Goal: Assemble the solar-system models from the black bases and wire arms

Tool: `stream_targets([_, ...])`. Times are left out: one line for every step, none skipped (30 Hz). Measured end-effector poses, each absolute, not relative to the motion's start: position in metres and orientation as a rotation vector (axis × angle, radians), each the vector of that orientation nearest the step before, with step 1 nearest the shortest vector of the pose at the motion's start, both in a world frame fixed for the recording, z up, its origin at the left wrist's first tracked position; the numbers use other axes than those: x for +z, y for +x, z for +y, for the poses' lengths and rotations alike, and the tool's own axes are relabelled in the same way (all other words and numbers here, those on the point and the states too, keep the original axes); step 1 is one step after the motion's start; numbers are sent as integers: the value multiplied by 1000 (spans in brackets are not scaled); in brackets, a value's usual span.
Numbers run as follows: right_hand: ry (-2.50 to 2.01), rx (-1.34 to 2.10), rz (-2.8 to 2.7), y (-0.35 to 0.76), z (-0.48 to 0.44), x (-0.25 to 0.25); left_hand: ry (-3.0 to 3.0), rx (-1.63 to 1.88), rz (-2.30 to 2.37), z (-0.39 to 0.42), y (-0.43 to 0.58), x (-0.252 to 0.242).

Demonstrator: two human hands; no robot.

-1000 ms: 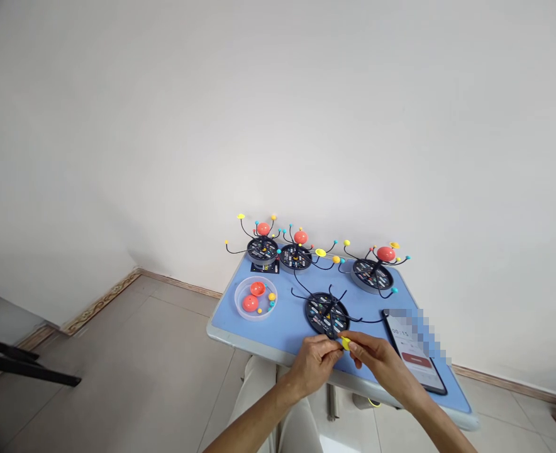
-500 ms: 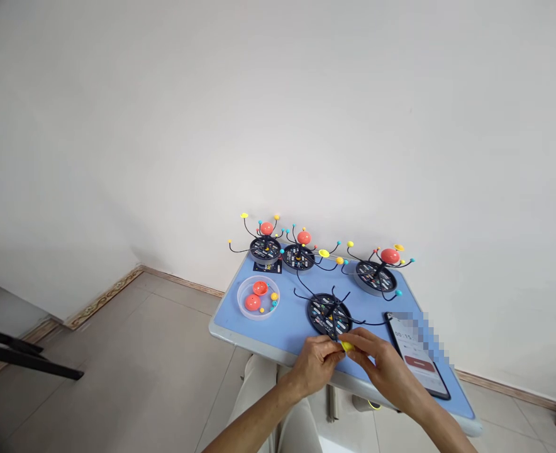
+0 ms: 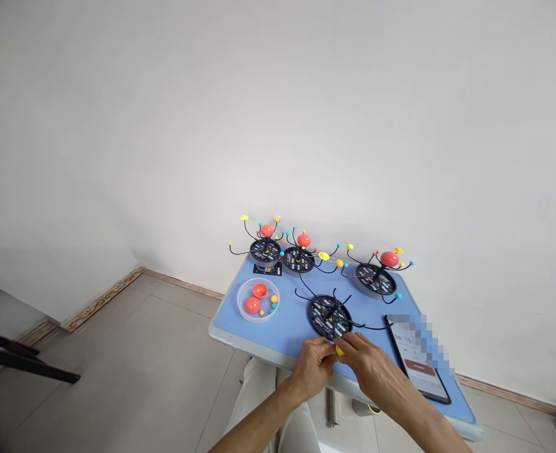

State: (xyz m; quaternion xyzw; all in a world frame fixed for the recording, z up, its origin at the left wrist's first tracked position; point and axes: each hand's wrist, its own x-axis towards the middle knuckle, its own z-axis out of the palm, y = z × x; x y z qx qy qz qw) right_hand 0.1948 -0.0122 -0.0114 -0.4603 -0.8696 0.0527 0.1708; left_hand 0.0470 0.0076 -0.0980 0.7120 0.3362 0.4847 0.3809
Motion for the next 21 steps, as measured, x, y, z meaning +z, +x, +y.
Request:
stream_targets([-1305,131,-2492,195,-11,-14,1800,1242,857,7,47,-98])
stream_targets([-1310,123,-2520,194,-11,-16,1786,1245,858,7,47,-98])
stream_targets([-1326,114,-2546,194,-10,-18,1776,1248,864,7,48,-99])
stream_targets([-1351,88,-2560,194,-10,-20,1772,1249,872,7,48,-99])
stream_targets([-1375,56,-2568,194,-10,-21,1771,1249,883,8,48,-100])
stream_targets([-1393,22,-2572,194,-10,-21,1770,1248,894,8,49,-101])
stream_targets([-1401,-9,-2575,193,-10,-20,1769,1249,905,8,49,-101])
stream_targets([-1398,-34,-2576,193,-11,-20,1767,1249,914,8,49,-101])
stream_targets([-1390,-52,-2576,193,-11,-19,1767,1250,920,7,49,-100])
stream_targets([-1380,-66,-2575,193,-11,-18,1766,1251,925,7,49,-99])
stream_targets([-1372,-69,-2573,193,-11,-17,1764,1253,932,7,49,-98])
stream_targets([-1364,-64,-2568,194,-11,-16,1763,1254,936,6,48,-97])
stream_targets([-1356,-53,-2559,195,-11,-16,1762,1253,940,5,48,-95])
stream_targets([-1348,-40,-2548,197,-11,-16,1761,1251,941,5,47,-94])
stream_targets([-1334,-27,-2535,199,-11,-17,1761,1249,941,4,47,-92])
stream_targets([-1321,-15,-2520,201,-12,-18,1758,1246,939,4,47,-91])
stream_targets([-1308,-7,-2506,203,-12,-19,1754,1242,937,3,46,-90])
stream_targets([-1298,-4,-2493,204,-13,-20,1751,1239,936,3,46,-89])
stream_targets([-1291,2,-2483,205,-13,-20,1750,1235,936,3,46,-88])
stream_targets([-1289,11,-2477,206,-14,-21,1753,1231,939,3,46,-88])
stream_targets([-1292,25,-2474,206,-14,-21,1759,1227,943,3,46,-88])
